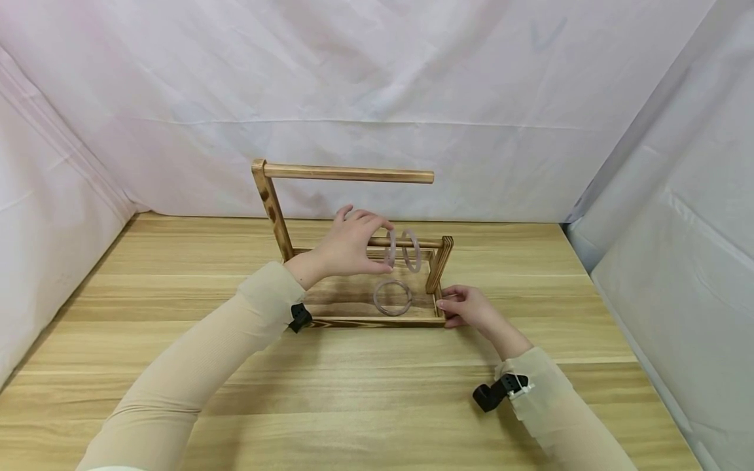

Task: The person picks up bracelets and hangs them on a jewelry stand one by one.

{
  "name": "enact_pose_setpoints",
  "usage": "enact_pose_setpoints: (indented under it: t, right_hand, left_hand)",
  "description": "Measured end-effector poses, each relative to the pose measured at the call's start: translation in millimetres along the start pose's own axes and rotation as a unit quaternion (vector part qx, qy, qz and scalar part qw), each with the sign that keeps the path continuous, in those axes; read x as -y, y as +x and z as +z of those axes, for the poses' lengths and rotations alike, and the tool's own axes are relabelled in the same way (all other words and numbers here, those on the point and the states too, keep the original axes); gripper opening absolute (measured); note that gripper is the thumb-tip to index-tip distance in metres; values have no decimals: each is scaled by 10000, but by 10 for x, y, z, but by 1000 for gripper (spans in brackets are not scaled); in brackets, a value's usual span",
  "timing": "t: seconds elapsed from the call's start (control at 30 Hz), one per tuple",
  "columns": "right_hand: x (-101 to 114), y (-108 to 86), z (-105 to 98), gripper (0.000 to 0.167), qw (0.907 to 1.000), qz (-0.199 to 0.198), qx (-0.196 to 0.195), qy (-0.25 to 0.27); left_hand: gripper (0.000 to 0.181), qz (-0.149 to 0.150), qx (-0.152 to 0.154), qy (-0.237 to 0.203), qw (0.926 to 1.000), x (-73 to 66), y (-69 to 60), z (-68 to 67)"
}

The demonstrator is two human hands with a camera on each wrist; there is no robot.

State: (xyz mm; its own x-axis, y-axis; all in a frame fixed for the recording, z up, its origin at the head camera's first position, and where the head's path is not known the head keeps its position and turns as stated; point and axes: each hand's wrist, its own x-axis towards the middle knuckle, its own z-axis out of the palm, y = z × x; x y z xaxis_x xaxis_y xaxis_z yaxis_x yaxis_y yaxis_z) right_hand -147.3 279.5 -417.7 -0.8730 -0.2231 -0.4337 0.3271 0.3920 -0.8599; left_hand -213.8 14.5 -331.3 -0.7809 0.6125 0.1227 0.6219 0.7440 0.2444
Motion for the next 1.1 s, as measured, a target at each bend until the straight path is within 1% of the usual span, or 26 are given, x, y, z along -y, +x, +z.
enact_pose_setpoints:
  t: [0.2,0.3,0.47,0.57,0.83,1.1]
  right_hand:
    - [2,2,2,52,10000,-1,-14,-10]
    - [3,2,6,53,10000,-4,-33,-43]
    - [6,1,7,52,10000,-4,-27,-28]
    - [5,1,5,52,10000,9,-22,10]
    - [-11,-5,-5,52,10000,32,-43,-14]
    - [-4,-13,0,52,10000,60,-78,-16]
  left_hand:
    - [80,-8,-9,143,9999,28,-18,11]
    - [86,-56,-111,50,9999,49,-46,-3]
    - [88,-216,-403,-250,9986,118,-94,-33]
    - [88,-293,-463,-386,9978,179,-123,-27]
    - [88,-383,-302,-592,9971,297,-220,57]
    - [87,-635,-174,-751,9950,405,-294,203]
